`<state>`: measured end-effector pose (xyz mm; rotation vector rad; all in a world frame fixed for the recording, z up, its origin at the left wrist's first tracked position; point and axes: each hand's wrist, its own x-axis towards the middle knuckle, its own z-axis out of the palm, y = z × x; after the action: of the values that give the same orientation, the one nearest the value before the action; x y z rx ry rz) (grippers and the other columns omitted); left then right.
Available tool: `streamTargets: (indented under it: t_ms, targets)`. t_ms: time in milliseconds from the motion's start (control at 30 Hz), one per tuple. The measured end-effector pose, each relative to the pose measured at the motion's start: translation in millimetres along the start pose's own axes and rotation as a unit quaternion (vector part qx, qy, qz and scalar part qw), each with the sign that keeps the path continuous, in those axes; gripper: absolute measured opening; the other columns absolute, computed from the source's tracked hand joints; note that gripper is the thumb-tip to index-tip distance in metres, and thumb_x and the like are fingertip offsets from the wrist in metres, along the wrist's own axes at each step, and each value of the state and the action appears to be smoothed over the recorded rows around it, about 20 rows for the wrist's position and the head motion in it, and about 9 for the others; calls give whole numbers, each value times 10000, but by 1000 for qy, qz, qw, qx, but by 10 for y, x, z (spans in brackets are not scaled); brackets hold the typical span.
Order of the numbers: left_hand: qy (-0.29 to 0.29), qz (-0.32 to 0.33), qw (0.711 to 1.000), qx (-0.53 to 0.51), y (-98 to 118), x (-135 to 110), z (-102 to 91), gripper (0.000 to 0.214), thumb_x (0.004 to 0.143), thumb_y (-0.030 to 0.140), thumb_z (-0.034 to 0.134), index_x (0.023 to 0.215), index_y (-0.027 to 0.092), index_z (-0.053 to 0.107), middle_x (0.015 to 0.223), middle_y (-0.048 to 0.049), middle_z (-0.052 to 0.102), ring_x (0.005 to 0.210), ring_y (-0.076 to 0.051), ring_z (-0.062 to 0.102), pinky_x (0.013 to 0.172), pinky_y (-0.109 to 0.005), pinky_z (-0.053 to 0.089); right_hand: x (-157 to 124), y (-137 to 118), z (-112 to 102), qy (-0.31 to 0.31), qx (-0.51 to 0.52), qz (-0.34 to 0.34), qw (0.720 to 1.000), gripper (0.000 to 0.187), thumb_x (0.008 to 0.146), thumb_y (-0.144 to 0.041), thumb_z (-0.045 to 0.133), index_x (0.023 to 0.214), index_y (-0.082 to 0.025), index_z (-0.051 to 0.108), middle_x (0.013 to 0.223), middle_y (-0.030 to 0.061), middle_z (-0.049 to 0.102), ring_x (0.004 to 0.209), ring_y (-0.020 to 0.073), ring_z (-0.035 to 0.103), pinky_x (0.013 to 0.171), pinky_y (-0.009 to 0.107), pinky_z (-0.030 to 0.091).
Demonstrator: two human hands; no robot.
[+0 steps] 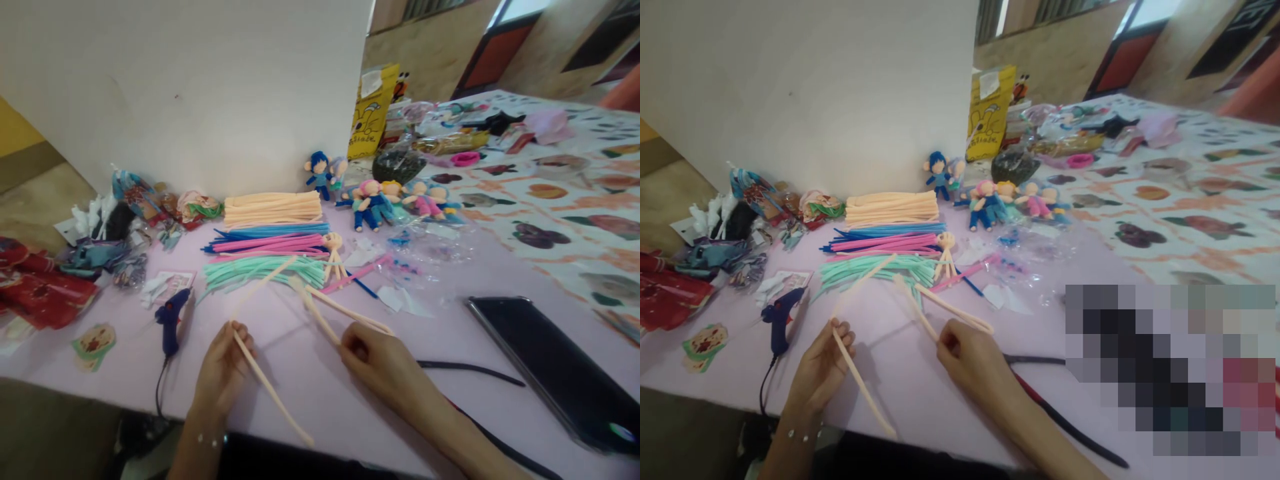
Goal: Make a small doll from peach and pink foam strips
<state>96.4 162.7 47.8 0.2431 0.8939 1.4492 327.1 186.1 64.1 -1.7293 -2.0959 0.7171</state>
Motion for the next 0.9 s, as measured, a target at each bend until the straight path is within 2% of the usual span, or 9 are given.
streamTargets:
  t_ms: [67,133,167,300,400,567,633,900]
  targets:
    - [12,10,1000,-24,11,8,-1,197,654,231,780,730,167,610,652,45,562,571,-69,578,571,-200,523,-63,14,-17,19,125,17,992,164,831,-239,433,669,-221,444,561,-6,571,493,146,583,497,243,453]
    - [13,11,1000,-27,0,3,36,223,624,235,803,729,167,618,636,51,567,549,-67,576,565,-202,521,-132,-9,-10,36,250,20,967,160,828,-307,451,691,-228,429,544,-23,540,468,140,574,488,248,478]
    - [6,10,1000,-19,-14,-5,68,238,614,247,812,727,164,619,626,52,566,526,-65,566,543,-202,513,-163,-37,0,44,278,9,960,158,814,-314,472,688,-228,433,540,-26,529,465,139,565,483,248,477]
    - [-31,20,999,25,-73,-53,220,252,629,292,809,712,146,620,609,37,574,478,-71,539,478,-210,479,-231,-190,40,67,206,-110,970,134,773,-233,480,639,-220,474,549,-14,522,468,121,512,458,229,432]
    - [-24,51,998,26,-56,-70,274,223,645,271,795,706,145,622,610,36,578,476,-69,537,481,-204,475,-235,-239,63,61,143,-176,972,144,778,-174,443,652,-211,504,562,-6,544,474,111,512,467,214,418]
    - [4,82,997,-4,26,-79,272,220,641,277,800,727,144,648,613,36,581,498,-57,536,495,-174,461,-225,-181,74,93,49,-216,971,183,786,-116,416,661,-205,516,565,-7,554,462,107,496,443,208,359]
    - [6,81,997,10,12,-97,277,241,617,296,817,720,144,660,617,29,594,492,-63,539,499,-187,465,-222,-169,68,87,31,-234,968,205,808,-113,409,678,-201,540,587,3,575,481,111,513,455,210,362]
    - [-42,54,992,104,-181,-169,334,258,617,333,815,617,135,650,567,19,580,475,-71,512,502,-207,423,-207,-229,77,95,40,-255,961,198,846,-136,405,716,-204,538,605,-1,569,478,109,516,457,208,359]
